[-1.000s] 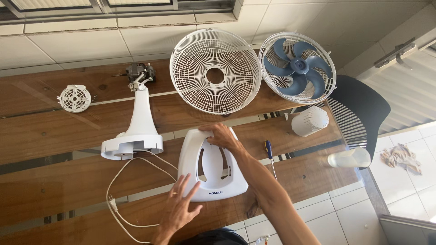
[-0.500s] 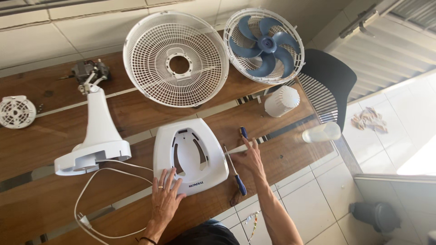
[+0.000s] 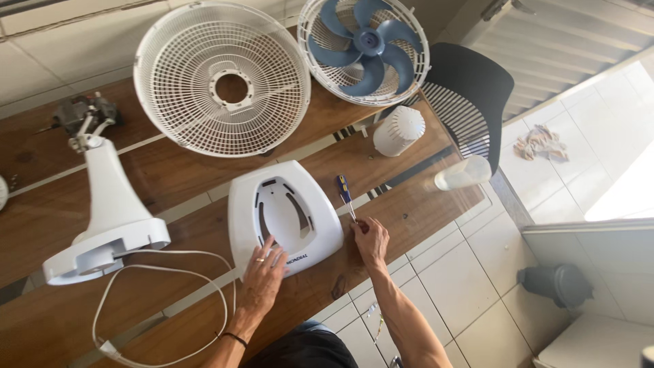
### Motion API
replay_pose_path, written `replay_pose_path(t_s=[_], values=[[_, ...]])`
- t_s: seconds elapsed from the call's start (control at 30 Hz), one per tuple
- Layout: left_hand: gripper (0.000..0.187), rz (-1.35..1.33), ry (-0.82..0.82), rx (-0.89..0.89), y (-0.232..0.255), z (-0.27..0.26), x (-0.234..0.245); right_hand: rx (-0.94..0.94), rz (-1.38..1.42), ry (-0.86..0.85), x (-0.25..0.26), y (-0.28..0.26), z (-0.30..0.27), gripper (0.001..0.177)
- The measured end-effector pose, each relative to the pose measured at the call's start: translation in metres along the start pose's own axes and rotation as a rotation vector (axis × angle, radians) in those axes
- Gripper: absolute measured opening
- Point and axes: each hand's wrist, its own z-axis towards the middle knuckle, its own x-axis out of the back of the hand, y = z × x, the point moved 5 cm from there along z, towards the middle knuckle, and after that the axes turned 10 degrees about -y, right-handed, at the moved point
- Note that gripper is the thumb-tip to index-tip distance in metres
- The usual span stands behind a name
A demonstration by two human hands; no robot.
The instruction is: The person assembles a white electric fan on a glass-topped wooden table. They place the motor assembly into the base, attach the neck, and secure the rear fan housing with a screwdriver. The front grille and fan blades remain separate on the table.
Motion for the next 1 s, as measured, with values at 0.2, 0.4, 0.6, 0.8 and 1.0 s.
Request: replay_pose_path(t_s=[0.2, 0.4, 0.6, 0.8, 1.0], values=[[0.082, 0.094, -0.213, 0.019, 0.040, 0.031, 0.002, -0.098, -0.059, -0.012, 0.007, 0.026, 0.066, 0.021], [0.062, 0.027, -0.217, -0.038, 0.053, 0.050, -0.004, -0.142, -0.050, 0.011, 0.027, 0.033, 0.099, 0.022], [0.060, -0.092, -0.154, -0.116, 0.053, 0.071, -0.006, -0.170, 0.006, 0.062, 0.031, 0.029, 0.099, 0.021], [0.066, -0.056, -0.114, -0.162, 0.058, 0.073, 0.002, 0.023, -0.231, -0.047, 0.010, 0.037, 0.103, 0.021], [0.072, -0.227, 0.106, -0.240, 0.044, 0.043, 0.040, 0.080, -0.114, -0.157, 0.018, 0.023, 0.079, 0.018]])
